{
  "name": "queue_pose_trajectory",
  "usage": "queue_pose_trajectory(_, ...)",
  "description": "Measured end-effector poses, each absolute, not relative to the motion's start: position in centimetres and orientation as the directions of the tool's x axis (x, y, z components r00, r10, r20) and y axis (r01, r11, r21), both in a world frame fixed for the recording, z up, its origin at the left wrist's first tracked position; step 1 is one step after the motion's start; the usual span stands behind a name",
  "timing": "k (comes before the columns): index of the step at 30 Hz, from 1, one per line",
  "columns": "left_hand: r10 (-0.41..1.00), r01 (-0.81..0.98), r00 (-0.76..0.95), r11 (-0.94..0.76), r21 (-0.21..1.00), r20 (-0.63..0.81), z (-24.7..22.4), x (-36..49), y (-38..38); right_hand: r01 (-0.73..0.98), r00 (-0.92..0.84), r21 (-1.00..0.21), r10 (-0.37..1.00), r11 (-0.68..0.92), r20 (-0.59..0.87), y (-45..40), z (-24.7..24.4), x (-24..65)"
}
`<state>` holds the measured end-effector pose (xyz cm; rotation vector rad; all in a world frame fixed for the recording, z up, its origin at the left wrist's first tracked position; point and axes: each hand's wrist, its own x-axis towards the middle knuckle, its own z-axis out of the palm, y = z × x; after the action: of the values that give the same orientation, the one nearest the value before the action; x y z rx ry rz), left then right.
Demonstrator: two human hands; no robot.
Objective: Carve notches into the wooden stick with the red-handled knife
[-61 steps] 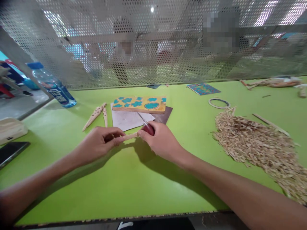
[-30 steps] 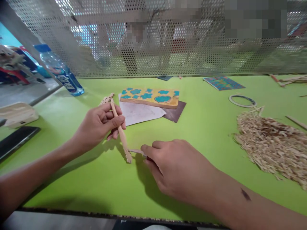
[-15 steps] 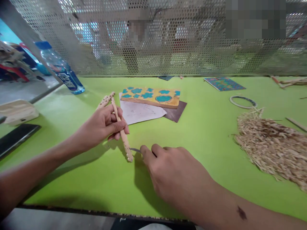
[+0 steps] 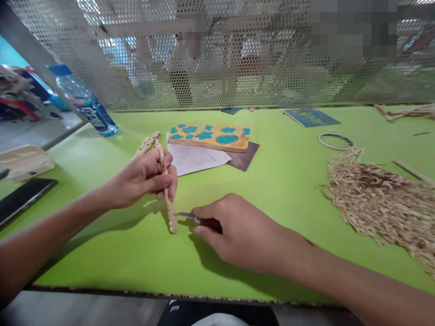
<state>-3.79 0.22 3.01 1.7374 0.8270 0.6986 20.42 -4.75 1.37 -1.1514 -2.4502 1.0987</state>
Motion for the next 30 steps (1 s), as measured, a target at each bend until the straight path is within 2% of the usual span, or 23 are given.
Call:
queue_pose_trajectory(3, 0.806, 0.184, 0.586, -0.224, 0.957, 0.076, 3.0, -3.9, 0.4, 0.51, -0.672, -0.821, 0.715, 0.257, -0.194, -4.0, 1.3, 20.6)
queue_pose_trajectory(6, 0.846, 0.162, 0.517, -0.242, 0.957, 0.126, 2.6, -4.1, 0.8, 0.52, -0.628, -0.827, 0.752, 0.213, -0.2, -3.5, 0.9, 20.6)
queue_pose_trajectory(9, 0.874, 0.096, 0.455, -0.241, 0.966, 0.173, 2.2, -4.2, 1.1, 0.597, -0.562, -0.743, 0.818, 0.302, -0.119, -3.4, 0.6, 20.4)
queue_pose_trajectory(13, 0.868, 0.072, 0.466, -0.232, 0.97, 0.173, 2.3, -4.2, 1.0, 0.634, -0.613, -0.625, 0.789, 0.455, -0.048, -3.8, 0.6, 20.1)
queue_pose_trajectory(16, 0.882, 0.129, 0.46, -0.183, 0.975, 0.105, 2.8, -4.0, 0.5, 0.644, -0.632, -0.512, 0.773, 0.569, 0.064, -4.2, 0.1, 20.1)
queue_pose_trajectory(18, 0.906, 0.18, 0.421, -0.134, 0.975, 0.047, 2.9, -3.8, 0.2, 0.673, -0.635, -0.39, 0.761, 0.628, 0.132, -4.5, -0.4, 20.2)
queue_pose_trajectory(21, 0.941, 0.284, 0.339, -0.096, 0.954, -0.006, 2.8, -3.5, -0.1, 0.714, -0.648, -0.212, 0.745, 0.667, 0.162, -4.7, -0.9, 20.3)
queue_pose_trajectory(23, 0.951, 0.367, 0.309, -0.098, 0.925, -0.022, 2.8, -3.3, -0.2, 0.721, -0.661, -0.136, 0.734, 0.679, 0.158, -4.8, -0.9, 20.3)
queue_pose_trajectory(26, 0.953, 0.427, 0.302, -0.115, 0.897, -0.022, 2.9, -3.3, -0.3, 0.719, -0.675, -0.091, 0.724, 0.689, 0.146, -5.0, -0.8, 20.3)
queue_pose_trajectory(30, 0.959, 0.446, 0.282, -0.113, 0.888, -0.02, 3.1, -3.4, -0.3, 0.725, -0.663, -0.117, 0.734, 0.678, 0.145, -5.4, -0.8, 20.1)
